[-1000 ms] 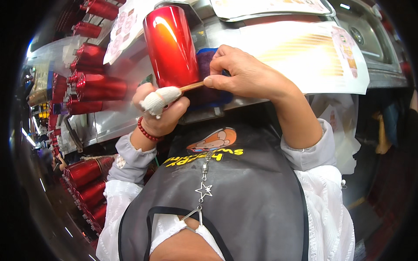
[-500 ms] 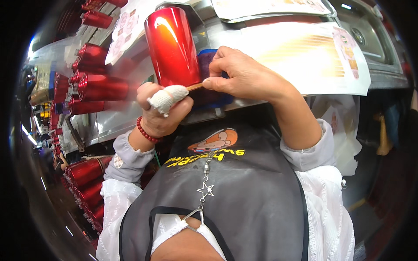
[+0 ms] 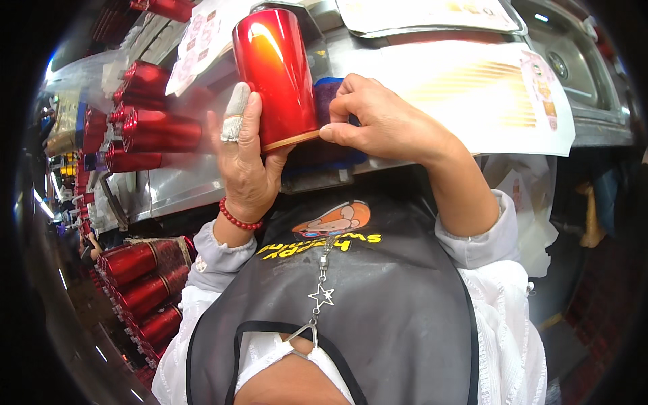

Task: The person applies adhesive labels to red metal cans, smooths them with a green card, and uses a wooden stick to press the edges. They then place the labeled cans on a nearby tray.

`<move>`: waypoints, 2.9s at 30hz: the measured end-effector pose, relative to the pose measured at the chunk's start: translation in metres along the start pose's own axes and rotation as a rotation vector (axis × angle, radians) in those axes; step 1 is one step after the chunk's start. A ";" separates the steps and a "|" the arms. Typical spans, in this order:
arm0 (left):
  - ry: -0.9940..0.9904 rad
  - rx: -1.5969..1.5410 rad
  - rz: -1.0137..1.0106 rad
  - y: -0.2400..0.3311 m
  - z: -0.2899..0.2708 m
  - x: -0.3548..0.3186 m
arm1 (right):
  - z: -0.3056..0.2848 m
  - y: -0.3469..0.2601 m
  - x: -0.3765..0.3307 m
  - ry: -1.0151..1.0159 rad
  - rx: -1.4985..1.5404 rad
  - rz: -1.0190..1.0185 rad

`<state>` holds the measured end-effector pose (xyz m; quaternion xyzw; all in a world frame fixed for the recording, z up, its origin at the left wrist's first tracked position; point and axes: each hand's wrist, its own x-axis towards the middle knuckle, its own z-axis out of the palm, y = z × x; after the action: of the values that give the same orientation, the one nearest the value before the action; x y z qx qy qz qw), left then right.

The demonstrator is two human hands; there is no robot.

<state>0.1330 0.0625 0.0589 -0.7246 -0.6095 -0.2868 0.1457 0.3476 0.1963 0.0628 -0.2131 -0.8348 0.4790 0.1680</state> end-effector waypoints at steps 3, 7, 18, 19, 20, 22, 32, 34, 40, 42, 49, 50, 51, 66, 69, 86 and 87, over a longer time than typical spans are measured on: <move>0.039 -0.159 -0.094 -0.007 0.008 -0.016 | 0.002 0.003 -0.001 0.014 0.013 -0.010; -0.009 -0.234 -0.184 -0.010 0.013 -0.029 | 0.004 -0.002 -0.006 0.103 -0.001 -0.045; 0.026 -0.957 -0.433 -0.009 0.008 -0.016 | 0.043 -0.011 -0.027 0.480 -0.325 -0.483; 0.020 -0.930 -0.438 -0.005 0.008 -0.013 | 0.045 -0.012 -0.026 0.492 -0.339 -0.488; 0.013 -0.902 -0.443 -0.003 0.008 -0.010 | 0.046 -0.012 -0.026 0.490 -0.345 -0.484; 0.015 -0.930 -0.439 -0.004 0.010 -0.009 | 0.049 -0.010 -0.025 0.485 -0.361 -0.493; 0.003 -0.922 -0.449 -0.002 0.009 -0.006 | 0.050 -0.007 -0.022 0.485 -0.385 -0.507; 0.013 -0.927 -0.438 -0.003 0.010 -0.006 | 0.052 -0.007 -0.022 0.487 -0.394 -0.504; 0.017 -0.933 -0.437 -0.004 0.011 -0.007 | 0.052 -0.009 -0.019 0.501 -0.426 -0.507; 0.020 -0.936 -0.435 -0.003 0.011 -0.006 | 0.052 -0.009 -0.019 0.496 -0.432 -0.512; 0.039 -0.940 -0.428 -0.001 0.010 -0.005 | 0.049 -0.009 -0.018 0.471 -0.395 -0.528; 0.075 -0.933 -0.423 -0.002 0.009 -0.009 | 0.048 -0.009 -0.019 0.464 -0.373 -0.531; 0.107 -0.927 -0.416 -0.004 0.009 -0.014 | 0.047 -0.009 -0.020 0.480 -0.348 -0.496; 0.126 -0.161 0.535 -0.018 -0.011 0.005 | 0.054 -0.002 -0.022 0.483 -0.279 -0.395; 0.099 -0.163 0.562 -0.012 -0.005 0.009 | 0.054 0.000 -0.023 0.480 -0.294 -0.366; 0.113 -0.758 -0.385 -0.005 0.012 -0.014 | 0.055 0.000 -0.021 0.454 -0.296 -0.370; 0.111 -0.754 -0.384 -0.006 0.012 -0.014 | 0.054 0.000 -0.021 0.456 -0.295 -0.373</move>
<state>0.1291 0.0589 0.0403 -0.5840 -0.5771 -0.5500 -0.1528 0.3393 0.1458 0.0346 -0.1804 -0.8607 0.2538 0.4027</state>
